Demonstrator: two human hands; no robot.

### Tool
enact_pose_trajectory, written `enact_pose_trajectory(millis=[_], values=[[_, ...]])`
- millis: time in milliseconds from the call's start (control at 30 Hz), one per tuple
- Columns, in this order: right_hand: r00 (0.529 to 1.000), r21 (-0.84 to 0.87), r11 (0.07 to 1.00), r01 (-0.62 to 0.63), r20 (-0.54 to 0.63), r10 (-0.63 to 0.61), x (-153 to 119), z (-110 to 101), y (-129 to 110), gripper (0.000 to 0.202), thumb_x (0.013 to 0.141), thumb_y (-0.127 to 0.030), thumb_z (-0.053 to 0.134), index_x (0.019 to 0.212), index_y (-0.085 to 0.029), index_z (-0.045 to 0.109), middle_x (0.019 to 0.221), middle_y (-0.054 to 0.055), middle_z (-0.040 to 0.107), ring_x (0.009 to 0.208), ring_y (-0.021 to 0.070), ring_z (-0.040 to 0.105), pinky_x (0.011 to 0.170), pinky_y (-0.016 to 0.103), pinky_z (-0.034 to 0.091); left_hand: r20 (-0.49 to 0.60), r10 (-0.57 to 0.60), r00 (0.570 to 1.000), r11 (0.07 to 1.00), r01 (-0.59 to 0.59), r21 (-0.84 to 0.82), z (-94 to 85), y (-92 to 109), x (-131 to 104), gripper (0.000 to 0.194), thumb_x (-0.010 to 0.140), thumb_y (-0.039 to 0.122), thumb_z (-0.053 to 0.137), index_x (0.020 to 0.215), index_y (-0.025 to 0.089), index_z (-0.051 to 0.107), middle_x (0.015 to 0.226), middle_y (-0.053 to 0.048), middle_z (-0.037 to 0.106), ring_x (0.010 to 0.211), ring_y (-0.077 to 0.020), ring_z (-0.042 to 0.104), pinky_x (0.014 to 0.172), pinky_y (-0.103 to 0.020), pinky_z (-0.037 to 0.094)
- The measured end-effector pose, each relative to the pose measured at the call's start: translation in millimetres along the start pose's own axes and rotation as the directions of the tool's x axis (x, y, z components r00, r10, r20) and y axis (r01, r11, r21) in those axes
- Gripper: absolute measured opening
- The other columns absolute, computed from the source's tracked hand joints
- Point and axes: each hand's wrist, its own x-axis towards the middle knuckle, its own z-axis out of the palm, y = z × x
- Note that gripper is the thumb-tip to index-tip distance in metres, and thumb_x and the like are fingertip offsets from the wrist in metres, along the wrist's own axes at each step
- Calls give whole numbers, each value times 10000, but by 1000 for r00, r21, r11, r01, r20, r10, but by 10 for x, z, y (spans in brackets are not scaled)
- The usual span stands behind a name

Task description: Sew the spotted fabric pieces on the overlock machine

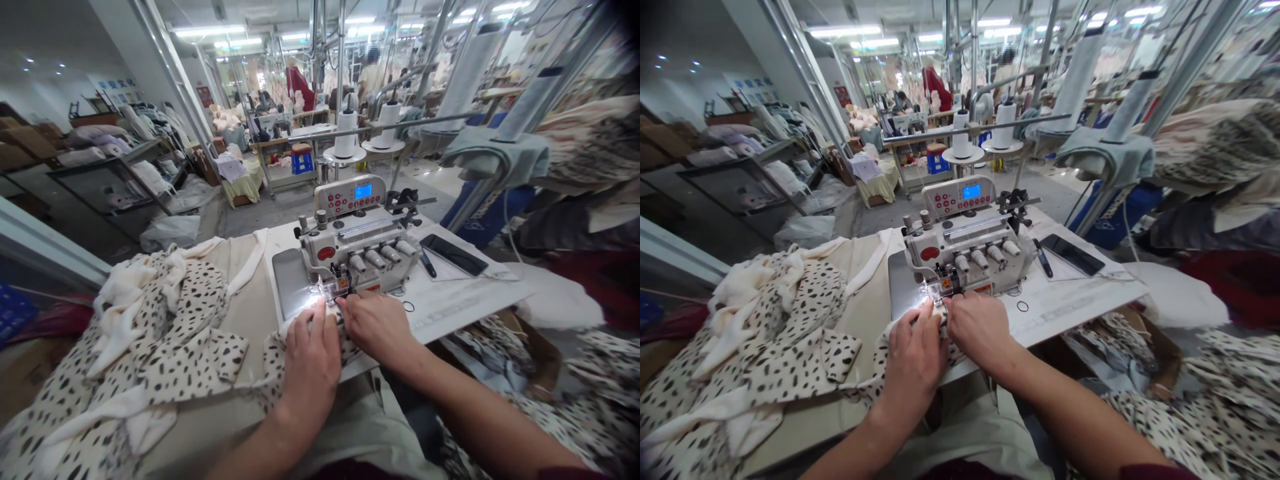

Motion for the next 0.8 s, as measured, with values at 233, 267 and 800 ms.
enact_pose_trajectory(millis=[233, 267, 800], values=[[964, 143, 988, -65, -246, 99, -248, 368, 65, 374, 999, -304, 496, 677, -186, 647, 637, 55, 661, 584, 174, 607, 548, 304, 291, -53, 18, 998, 995, -23, -100, -56, -88, 17, 465, 912, 208, 595, 1350, 85, 496, 1393, -184, 561, 1221, -313, 525, 1014, -478, 444], [952, 200, 978, -58, -285, 115, -309, 440, 89, 367, 1000, -290, 493, 686, -186, 651, 634, 49, 652, 596, 171, 606, 565, 297, 317, -55, 40, 998, 993, -45, -109, -70, -105, 15, 424, 910, 200, 591, 1317, 104, 522, 1396, -175, 562, 1232, -308, 525, 1021, -474, 442], [835, 739, 667, 95, -424, 351, -642, 934, 281, 223, 976, -183, 452, 984, -179, 675, 821, 54, 680, 744, 188, 650, 698, 296, 480, 176, -92, 980, 944, 142, -296, -94, -625, 471, 427, 927, 506, 536, 1186, 167, 538, 1159, -142, 633, 1117, -322, 556, 960, -525, 412]])
